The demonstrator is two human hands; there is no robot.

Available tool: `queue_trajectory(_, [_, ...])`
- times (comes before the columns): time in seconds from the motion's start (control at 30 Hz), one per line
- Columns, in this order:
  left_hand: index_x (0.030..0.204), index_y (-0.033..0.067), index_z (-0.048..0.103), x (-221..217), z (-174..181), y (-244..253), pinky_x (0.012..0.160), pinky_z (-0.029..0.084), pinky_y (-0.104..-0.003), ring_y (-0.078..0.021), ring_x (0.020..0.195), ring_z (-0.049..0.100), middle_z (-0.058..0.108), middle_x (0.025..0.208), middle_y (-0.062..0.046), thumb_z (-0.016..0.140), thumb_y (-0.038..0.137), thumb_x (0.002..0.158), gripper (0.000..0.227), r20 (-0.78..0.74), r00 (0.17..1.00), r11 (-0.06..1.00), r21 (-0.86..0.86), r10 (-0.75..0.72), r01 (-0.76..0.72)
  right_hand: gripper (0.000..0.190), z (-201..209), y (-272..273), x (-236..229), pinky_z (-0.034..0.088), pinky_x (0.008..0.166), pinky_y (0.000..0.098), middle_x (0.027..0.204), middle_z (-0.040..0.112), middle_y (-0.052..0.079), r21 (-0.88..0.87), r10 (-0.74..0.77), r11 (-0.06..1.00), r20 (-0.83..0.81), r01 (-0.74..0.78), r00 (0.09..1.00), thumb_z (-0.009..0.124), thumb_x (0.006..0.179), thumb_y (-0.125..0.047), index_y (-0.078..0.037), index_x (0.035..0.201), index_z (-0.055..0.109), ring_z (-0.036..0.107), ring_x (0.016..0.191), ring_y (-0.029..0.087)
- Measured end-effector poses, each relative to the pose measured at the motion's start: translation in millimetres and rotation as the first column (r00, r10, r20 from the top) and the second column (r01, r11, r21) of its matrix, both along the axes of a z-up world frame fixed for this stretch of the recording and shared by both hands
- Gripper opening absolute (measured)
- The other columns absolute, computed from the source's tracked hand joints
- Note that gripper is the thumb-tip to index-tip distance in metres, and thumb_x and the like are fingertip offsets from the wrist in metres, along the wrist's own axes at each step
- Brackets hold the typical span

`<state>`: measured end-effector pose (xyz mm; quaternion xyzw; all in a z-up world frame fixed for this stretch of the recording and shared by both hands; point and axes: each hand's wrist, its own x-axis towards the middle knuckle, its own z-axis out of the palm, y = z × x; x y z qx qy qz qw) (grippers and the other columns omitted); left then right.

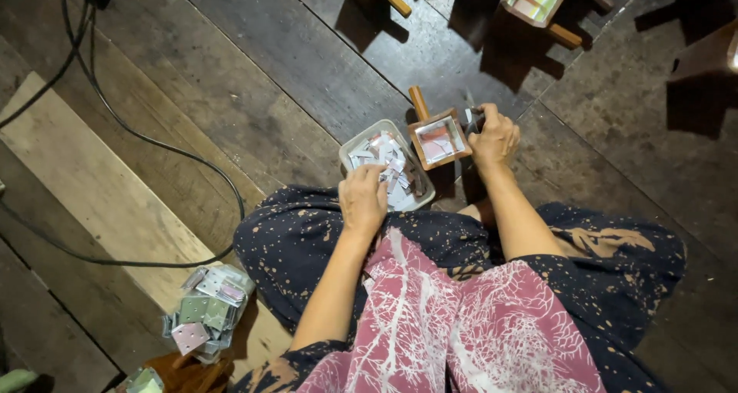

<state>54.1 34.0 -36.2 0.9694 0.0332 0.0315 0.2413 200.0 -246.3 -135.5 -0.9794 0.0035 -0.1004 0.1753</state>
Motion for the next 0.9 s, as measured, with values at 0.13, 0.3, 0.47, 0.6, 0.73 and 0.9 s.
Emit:
queue_trajectory(0.13, [0.117,0.0226,0.074,3,14,18,0.08,0.052,-0.04,-0.0259,0.097,0.07,0.069,0.106,-0.003,0.073,0.018,0.093,0.025,0.013,0.999,0.999,-0.011,0.035,-0.035,0.048,9,-4,-8,0.057,0.073,0.0444,0.079,0.074,0.003,0.067,-0.059,0.996,0.013,0.058,0.998,0.087,0.07,-0.011,-0.023,0.111,0.067,0.076,0.08,0.032])
queue_trajectory(0.3, [0.114,0.0223,0.074,16,-1,25,0.075,0.056,-0.041,-0.028,0.093,0.073,0.07,0.102,-0.002,0.068,0.019,0.094,0.021,0.097,0.995,0.999,0.004,0.038,-0.038,0.042,67,-10,-27,0.059,0.07,0.0424,0.081,0.077,0.004,0.179,-0.227,0.958,0.011,0.222,0.974,0.088,0.073,-0.013,-0.027,0.109,0.071,0.078,0.08,0.034])
queue_trajectory(0.47, [0.113,0.0184,0.075,31,-21,13,0.074,0.062,-0.043,-0.0318,0.089,0.076,0.069,0.099,-0.006,0.067,0.024,0.098,0.018,0.076,0.997,0.998,-0.056,0.017,-0.012,0.029,176,25,-63,0.056,0.072,0.0329,0.081,0.072,0.011,0.612,-0.131,0.773,-0.1,0.165,0.986,0.086,0.079,-0.012,-0.015,0.106,0.074,0.071,0.079,0.021])
queue_trajectory(0.6, [0.114,0.0172,0.072,42,-35,13,0.075,0.063,-0.048,-0.0341,0.09,0.075,0.069,0.096,-0.008,0.074,0.026,0.092,0.023,0.064,0.998,0.999,-0.023,-0.021,0.022,0.033,192,54,-70,0.059,0.074,0.0373,0.083,0.075,0.015,0.685,-0.021,0.72,-0.14,0.112,0.99,0.087,0.076,-0.008,-0.011,0.107,0.075,0.074,0.079,0.025])
queue_trajectory(0.73, [0.115,0.0156,0.069,45,-52,17,0.076,0.064,-0.05,-0.0348,0.09,0.076,0.07,0.094,-0.009,0.07,0.016,0.093,0.022,0.003,1.0,0.999,-0.012,-0.029,0.029,0.03,193,69,-75,0.058,0.071,0.033,0.081,0.077,0.011,0.652,0.0,0.756,-0.098,0.065,0.995,0.092,0.079,-0.011,-0.012,0.104,0.076,0.074,0.075,0.02])
queue_trajectory(0.9, [0.102,0.0118,0.068,48,-56,14,0.067,0.063,-0.047,-0.0346,0.076,0.076,0.068,0.081,-0.009,0.067,0.01,0.088,0.015,0.102,0.994,0.998,0.063,-0.033,0.026,0.03,197,67,-96,0.057,0.074,0.0321,0.084,0.078,0.01,0.646,0.01,0.762,-0.094,0.053,0.996,0.092,0.081,-0.009,-0.011,0.107,0.076,0.073,0.076,0.017])
